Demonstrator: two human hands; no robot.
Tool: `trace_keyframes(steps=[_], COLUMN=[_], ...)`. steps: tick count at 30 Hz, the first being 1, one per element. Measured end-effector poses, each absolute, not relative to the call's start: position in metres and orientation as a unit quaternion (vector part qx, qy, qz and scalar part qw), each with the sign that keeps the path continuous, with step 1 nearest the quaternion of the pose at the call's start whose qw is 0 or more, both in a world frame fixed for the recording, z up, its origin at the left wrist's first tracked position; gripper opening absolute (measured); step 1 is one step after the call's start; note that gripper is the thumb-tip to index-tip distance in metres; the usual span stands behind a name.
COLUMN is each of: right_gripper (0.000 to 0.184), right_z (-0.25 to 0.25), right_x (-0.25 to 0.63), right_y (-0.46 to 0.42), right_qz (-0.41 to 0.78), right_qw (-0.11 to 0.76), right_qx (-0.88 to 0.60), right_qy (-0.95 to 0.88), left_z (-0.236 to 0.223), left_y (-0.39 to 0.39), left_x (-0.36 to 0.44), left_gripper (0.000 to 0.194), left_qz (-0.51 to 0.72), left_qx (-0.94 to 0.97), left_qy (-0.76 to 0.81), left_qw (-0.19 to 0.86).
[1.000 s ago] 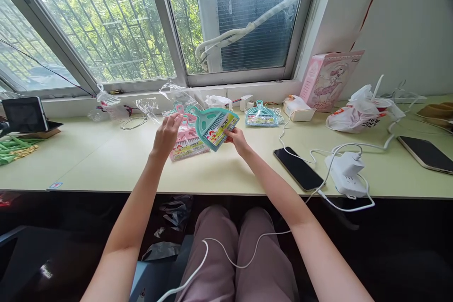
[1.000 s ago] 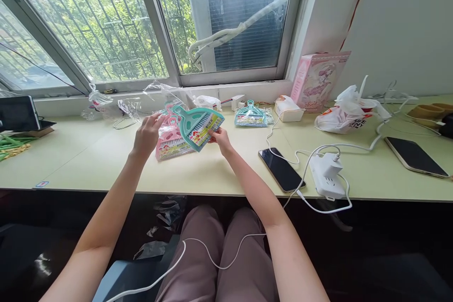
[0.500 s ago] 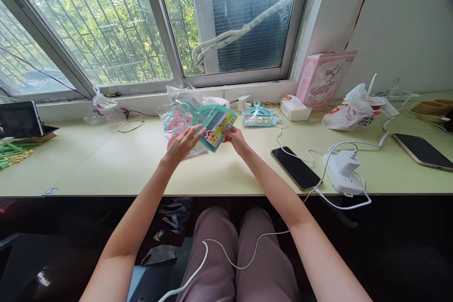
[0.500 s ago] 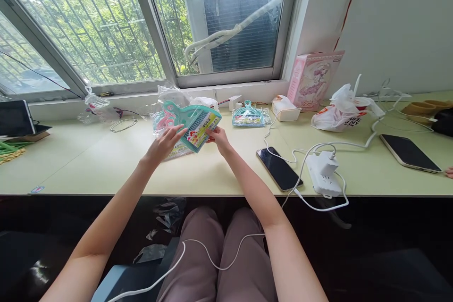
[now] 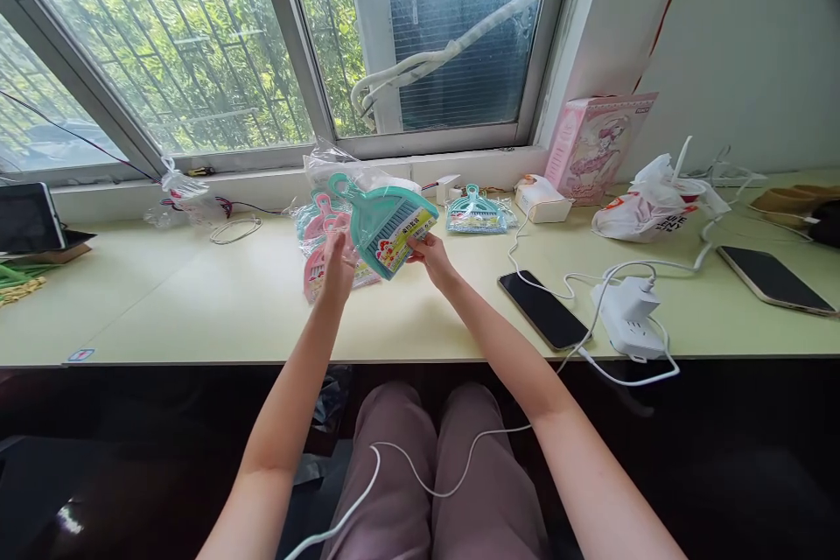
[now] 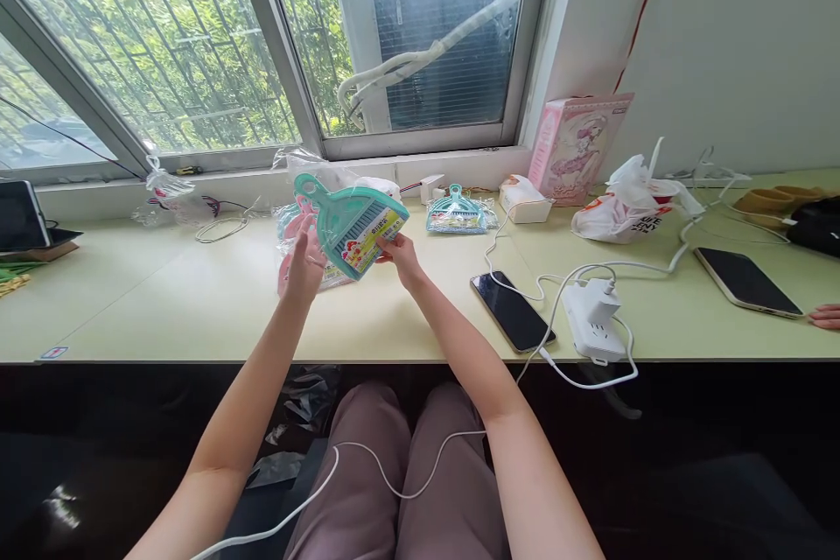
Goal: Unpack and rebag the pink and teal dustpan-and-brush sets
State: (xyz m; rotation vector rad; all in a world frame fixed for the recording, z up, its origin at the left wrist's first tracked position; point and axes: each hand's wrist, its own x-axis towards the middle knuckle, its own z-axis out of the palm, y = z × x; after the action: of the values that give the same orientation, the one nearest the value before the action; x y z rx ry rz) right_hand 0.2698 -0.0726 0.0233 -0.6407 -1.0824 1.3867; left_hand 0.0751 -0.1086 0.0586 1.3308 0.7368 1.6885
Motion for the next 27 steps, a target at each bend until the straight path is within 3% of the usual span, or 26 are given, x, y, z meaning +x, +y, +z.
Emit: trace_keyframes(steps=[7,12,27], right_gripper=[0.045,0.044,0.042], right_z=[0.029,0.031,0.032], right_x=[0.269,0.272,0.29], right_y=[-0.077,-0.076,-0.063], right_qz=[0.573,0.555,0.533], right_qw=[0.623,0.645,0.684], right_qx=[-0.305,-0.327,-0.335], right_qy=[-0.435,-0.411,-0.37], left_z=[0.049,0.03,0.023], left_y=[-0.103,-0.1,-0.06], left_x=[0.107,0.123,0.107], left_gripper=[0.075,0.085,0.077], left_qz=[0.652,0.641,0.649], left_qx=[0.578,0.592,0.612], left_qy=[0.275,0.285,0.288], left_qw=[0.407,0.395,0.349])
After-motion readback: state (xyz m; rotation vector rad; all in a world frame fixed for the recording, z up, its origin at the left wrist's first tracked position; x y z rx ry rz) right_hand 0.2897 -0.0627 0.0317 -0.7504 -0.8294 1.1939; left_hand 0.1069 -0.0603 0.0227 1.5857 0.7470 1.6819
